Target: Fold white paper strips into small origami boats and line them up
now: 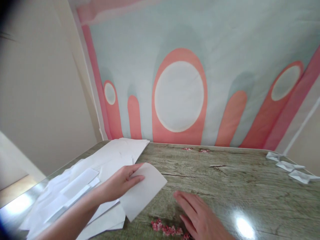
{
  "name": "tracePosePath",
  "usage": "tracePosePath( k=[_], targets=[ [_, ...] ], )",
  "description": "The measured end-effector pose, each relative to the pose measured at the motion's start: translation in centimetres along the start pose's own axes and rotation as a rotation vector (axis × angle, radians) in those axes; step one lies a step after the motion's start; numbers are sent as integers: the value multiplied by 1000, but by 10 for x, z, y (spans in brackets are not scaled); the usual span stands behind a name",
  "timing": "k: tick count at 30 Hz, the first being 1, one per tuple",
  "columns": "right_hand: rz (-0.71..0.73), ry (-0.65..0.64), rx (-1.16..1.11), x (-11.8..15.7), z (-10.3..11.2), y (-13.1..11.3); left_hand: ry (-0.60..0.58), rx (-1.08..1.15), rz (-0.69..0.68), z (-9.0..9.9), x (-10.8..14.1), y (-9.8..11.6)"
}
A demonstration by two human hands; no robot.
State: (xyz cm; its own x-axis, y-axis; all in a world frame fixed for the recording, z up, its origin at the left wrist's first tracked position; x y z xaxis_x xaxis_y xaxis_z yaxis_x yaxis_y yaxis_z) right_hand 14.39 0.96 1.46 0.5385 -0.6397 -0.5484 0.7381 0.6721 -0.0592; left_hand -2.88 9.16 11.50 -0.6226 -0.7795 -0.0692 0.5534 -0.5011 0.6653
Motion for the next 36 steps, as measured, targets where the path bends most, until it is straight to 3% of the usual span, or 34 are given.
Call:
tracePosePath(
  k=[4, 8, 10, 13, 15, 19, 22, 30, 36],
  targets=[
    [14, 108, 9, 4, 16, 11, -306, 143, -117, -55, -20, 20],
    [212, 96, 68, 1, 33, 1, -397, 107, -193, -97, -41, 19],
    [266, 46, 70, -2, 34, -3, -414, 52, -166, -114, -48, 10],
    [201, -70, 17, -7, 25, 3, -222, -88, -65, -115, -54, -8],
    [143, -93, -36, -7, 21, 9, -111, -187, -82, -111, -47, -7],
    [89, -94, -119, -6, 18, 19, -214, -196, -152, -124, -21, 3],
    [85, -119, -166, -6, 16, 26, -217, -206, -161, -124, -10, 2],
    [-69, -155, -353, -6, 16, 40, -194, -17, -261, -117, -11, 4],
    [-309, -157, -521, 0, 11, 55, -111, -8, -150, -113, -17, -11]
  ],
)
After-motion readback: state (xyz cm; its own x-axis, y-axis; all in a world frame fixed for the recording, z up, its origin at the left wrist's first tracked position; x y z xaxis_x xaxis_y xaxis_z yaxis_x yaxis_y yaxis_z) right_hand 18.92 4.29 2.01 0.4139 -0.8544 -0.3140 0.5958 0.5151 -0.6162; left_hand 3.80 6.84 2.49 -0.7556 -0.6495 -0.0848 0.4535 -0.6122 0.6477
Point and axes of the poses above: each hand's wrist, its own x-axis away from the middle knuckle, its own z-axis out of the back of the hand, y = z × x, the point moved 9 cm from there along -x, towards the middle knuckle, and after that the axes turned 2 degrees about z, right-handed, at the moved point
